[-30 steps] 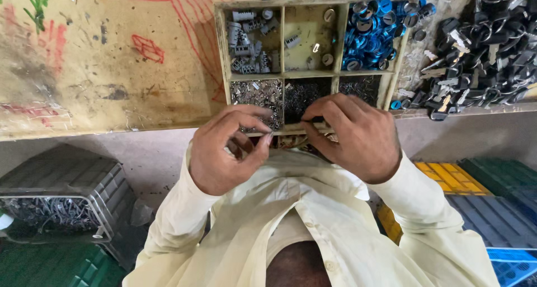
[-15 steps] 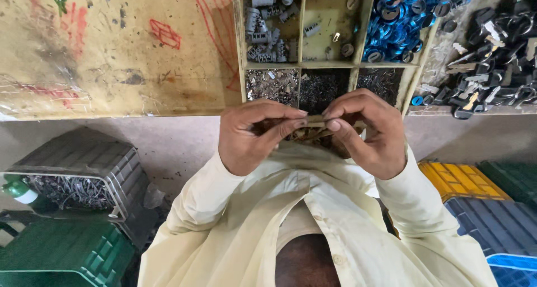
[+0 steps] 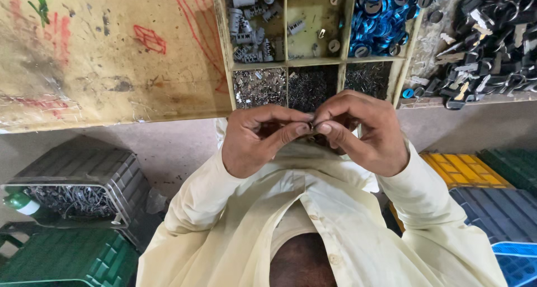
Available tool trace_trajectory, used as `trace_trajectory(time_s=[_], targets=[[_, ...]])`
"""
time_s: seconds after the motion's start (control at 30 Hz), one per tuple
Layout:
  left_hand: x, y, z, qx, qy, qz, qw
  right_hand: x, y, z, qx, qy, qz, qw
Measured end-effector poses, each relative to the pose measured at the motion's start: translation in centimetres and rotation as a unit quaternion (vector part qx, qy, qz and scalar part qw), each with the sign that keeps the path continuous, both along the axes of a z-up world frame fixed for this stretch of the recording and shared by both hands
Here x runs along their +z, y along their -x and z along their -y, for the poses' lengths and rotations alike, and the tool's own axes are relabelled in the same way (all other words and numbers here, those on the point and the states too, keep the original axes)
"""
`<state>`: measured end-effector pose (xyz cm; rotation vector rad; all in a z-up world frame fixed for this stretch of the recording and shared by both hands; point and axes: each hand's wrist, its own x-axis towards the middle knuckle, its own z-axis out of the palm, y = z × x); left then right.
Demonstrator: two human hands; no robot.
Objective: The person assembles small lock components by hand, inserting a key into a lock cylinder, adding a blue plastic cap, and attaching a metal shackle. The person repeats this process multiple times, handling each component individually and placing the finished locks on the work surface.
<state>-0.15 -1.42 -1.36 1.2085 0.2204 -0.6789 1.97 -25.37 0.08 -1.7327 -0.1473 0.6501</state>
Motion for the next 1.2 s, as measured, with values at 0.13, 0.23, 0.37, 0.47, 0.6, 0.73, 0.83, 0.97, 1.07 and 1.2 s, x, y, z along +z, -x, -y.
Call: trace_trajectory(time_s=[0.13, 0.23, 0.37, 0.47, 0.6, 0.73, 0.83, 0.97, 1.07, 1.2], targets=[[0.6, -0.1, -0.3, -0.036, -0.093, 0.041, 0.994, 0.0, 0.0, -0.3, 0.009, 0.037, 0.014, 0.999], [0.7, -0.1, -0.3, -0.061, -0.136, 0.045, 0.988, 0.4, -0.4, -0.9, 0.008, 0.070, 0.051, 0.996], [0.2, -0.2, 0.0, -0.051, -0.035, 0.011, 0.998, 1.8, -1.8, -0.6, 0.014, 0.102, 0.085, 0.991], [-0.1, -0.3, 0.3, -0.037, 0.038, -0.032, 0.998, 2.7, -2.5, 0.4, 0.023, 0.302, 0.206, 0.930], [0.1, -0.4, 1.0, -0.019, 0.069, -0.071, 0.995, 2.4, -1.9, 0.5, 0.104, 0.426, 0.315, 0.841], [0.6, -0.5, 1.1, -0.030, -0.031, 0.059, 0.997, 2.5, -1.0, 1.4, 0.034, 0.375, 0.298, 0.877], [0.9, -0.6, 1.5, -0.023, -0.014, 0.073, 0.997, 2.0, -0.5, 2.2, 0.000, 0.351, 0.237, 0.906], [0.4, -0.4, 2.7, -0.043, 0.009, 0.069, 0.997, 0.4, 1.0, 3.4, -0.085, 0.318, 0.124, 0.936], [0.1, -0.2, 3.4, -0.050, 0.029, 0.085, 0.995, -0.2, 2.0, 3.7, -0.132, 0.226, 0.096, 0.960], [-1.1, 0.8, 5.9, 0.019, 0.192, -0.080, 0.978, -0.5, 3.6, 2.7, -0.240, 0.034, 0.119, 0.963]])
